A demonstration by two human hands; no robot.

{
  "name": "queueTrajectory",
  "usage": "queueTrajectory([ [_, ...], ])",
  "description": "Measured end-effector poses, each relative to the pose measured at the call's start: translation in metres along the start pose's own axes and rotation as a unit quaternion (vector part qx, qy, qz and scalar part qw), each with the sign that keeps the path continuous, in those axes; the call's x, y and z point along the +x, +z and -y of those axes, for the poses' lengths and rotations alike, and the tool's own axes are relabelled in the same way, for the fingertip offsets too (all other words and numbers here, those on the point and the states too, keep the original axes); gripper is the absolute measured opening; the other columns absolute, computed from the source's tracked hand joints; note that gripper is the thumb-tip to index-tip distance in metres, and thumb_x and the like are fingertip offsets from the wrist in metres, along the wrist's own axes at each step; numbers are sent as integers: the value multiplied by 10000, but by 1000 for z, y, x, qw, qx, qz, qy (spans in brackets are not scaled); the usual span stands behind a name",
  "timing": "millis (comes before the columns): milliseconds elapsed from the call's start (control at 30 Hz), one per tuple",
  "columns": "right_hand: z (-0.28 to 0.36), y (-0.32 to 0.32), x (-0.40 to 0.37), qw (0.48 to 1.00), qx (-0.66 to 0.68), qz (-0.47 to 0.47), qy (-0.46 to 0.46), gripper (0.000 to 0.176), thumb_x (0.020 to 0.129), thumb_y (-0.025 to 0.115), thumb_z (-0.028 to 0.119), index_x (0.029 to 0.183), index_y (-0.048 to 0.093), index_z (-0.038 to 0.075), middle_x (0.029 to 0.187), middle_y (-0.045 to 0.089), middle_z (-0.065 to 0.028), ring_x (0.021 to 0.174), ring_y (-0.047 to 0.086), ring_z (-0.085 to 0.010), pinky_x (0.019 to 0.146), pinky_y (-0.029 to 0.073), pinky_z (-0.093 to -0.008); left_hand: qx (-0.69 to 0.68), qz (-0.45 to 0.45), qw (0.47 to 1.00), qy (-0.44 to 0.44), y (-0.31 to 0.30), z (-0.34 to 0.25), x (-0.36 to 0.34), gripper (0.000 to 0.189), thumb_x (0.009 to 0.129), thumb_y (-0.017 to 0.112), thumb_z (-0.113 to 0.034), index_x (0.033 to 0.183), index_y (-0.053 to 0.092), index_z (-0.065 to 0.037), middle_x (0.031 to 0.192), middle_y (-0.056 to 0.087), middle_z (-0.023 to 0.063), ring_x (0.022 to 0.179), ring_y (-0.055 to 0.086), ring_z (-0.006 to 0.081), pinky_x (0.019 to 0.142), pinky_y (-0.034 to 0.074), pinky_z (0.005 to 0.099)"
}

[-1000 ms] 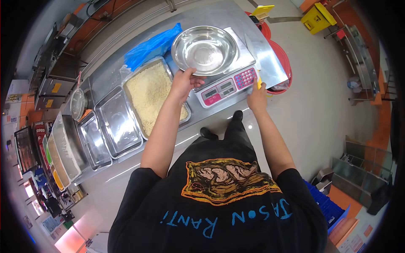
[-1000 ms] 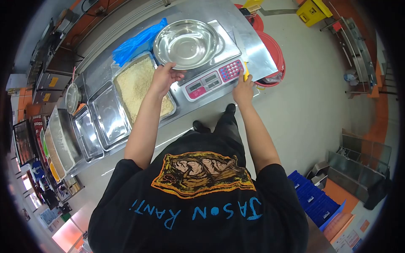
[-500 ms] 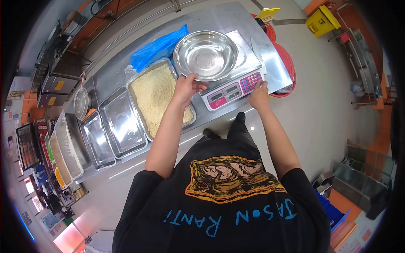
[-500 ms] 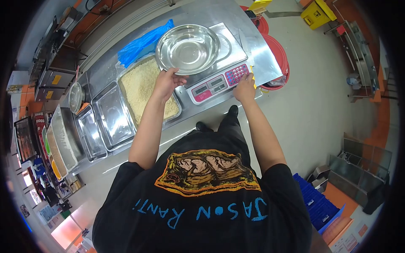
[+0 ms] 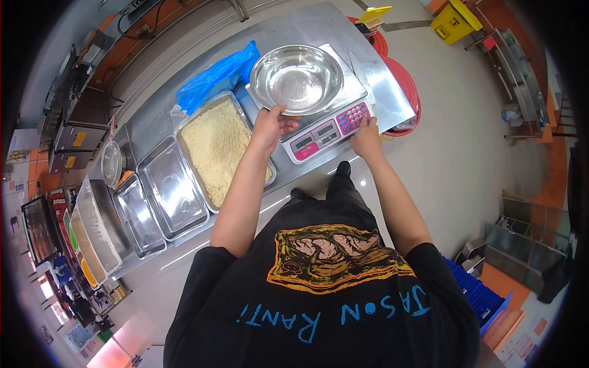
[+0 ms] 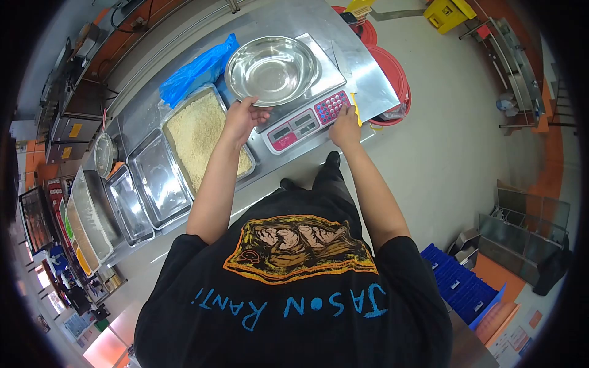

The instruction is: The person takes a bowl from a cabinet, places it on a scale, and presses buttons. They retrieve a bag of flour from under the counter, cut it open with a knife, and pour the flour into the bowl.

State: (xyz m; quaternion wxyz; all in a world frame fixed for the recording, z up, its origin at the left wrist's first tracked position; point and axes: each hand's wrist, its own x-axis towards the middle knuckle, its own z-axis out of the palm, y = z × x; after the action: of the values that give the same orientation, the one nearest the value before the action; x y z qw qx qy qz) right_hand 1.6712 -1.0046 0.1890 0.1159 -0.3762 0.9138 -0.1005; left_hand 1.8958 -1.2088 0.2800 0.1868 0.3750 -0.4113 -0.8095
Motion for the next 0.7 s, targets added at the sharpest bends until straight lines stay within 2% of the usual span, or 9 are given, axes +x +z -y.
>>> queueTrajectory([
  [100,3,-8,4,999,-13,24,-27,753,803,694,140,1441,401,-132,1356,453,-254,1217,545,-417,1029,506,-462,1,-4,1000,-2,-4,1,0,309,1013,529,-210,1204,524,33,961,731,192,743,680,200,697,541,337],
  [200,8,-24,15,995,-38,93,-24,746,804,695,159,1420,406,-146,1368,447,-261,1219,546,-422,1022,512,-468,4,-8,1000,-2,-9,4,0,319,1015,531,-216,1211,513,35,964,731,196,745,680,199,702,542,338],
  [300,2,-24,18,990,-82,105,-47,771,804,701,185,1429,392,-146,1374,443,-266,1233,543,-423,1021,512,-472,2,-13,1000,-9,-10,4,1,328,1016,536,-217,1205,504,49,955,726,197,742,681,201,702,543,335],
  [467,-3,-9,12,997,-29,68,-25,805,806,704,192,1451,364,-147,1397,432,-269,1253,532,-426,1047,495,-466,4,-34,999,-10,-2,10,3,312,1017,544,-191,1200,507,58,944,717,188,748,700,219,680,548,333],
  [567,-4,0,7,999,-5,46,-29,817,808,702,184,1469,349,-142,1412,426,-267,1264,524,-424,1058,485,-463,-5,-22,1000,-13,5,22,16,289,1038,545,-196,1178,577,54,996,719,190,784,685,218,708,542,348],
  [700,-9,0,1,999,8,24,-36,846,799,746,189,1476,359,-141,1421,421,-290,1262,530,-439,1072,472,-448,-21,8,1000,2,12,32,36,294,1049,545,-193,1192,573,62,989,713,188,799,690,231,713,543,352],
])
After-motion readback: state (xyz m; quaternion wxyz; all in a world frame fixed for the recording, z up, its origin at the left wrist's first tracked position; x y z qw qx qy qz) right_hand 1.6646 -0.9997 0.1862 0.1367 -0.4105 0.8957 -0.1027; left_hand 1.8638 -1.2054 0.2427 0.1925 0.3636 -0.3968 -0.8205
